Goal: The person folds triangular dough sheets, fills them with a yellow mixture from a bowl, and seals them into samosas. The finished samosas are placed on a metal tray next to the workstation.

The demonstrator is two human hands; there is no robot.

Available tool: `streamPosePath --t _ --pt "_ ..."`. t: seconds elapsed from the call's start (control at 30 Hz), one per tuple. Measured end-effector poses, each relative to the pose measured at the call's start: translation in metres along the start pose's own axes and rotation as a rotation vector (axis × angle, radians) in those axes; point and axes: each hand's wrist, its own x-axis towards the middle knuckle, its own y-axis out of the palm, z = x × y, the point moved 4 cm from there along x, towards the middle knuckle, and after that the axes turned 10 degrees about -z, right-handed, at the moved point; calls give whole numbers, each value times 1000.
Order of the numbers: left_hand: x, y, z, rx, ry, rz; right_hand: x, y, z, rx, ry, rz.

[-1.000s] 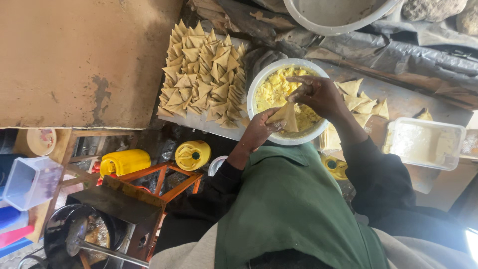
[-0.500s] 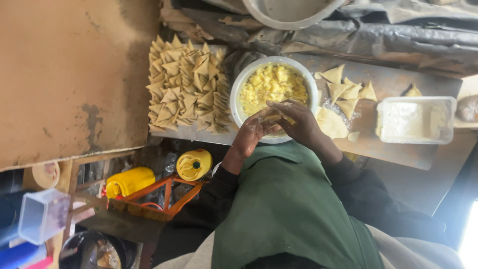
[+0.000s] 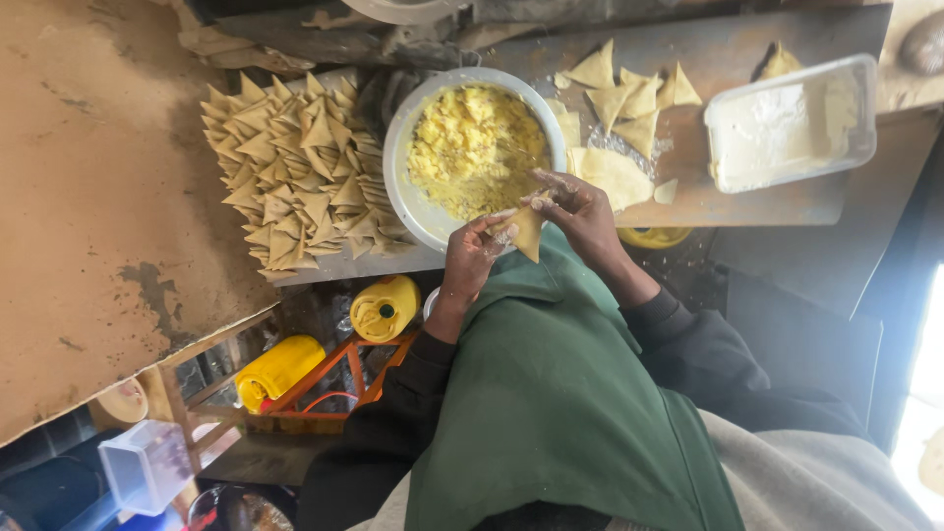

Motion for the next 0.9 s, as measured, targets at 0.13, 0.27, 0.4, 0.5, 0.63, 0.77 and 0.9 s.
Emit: streamPosePath --t 0.13,0.27,0.4,0.5,0.63,0.77,0.9 --pt "5 8 8 41 -39 14 2 -14 -14 0 36 -34" --pt "13 16 22 80 -75 33 4 -26 -22 115 25 -55" --pt "16 28 33 31 -136 145 4 -38 -40 11 17 15" --pt "16 31 32 29 -134 192 30 -70 -64 54 17 -110" --pt "11 12 23 68 -133 98 99 -154 -104 -166 -60 -486" --pt "3 -11 16 42 -146 -3 178 -197 -131 -217 -396 -319" --pt "-6 -23 13 80 -153 -48 197 -223 -142 -521 -420 -691"
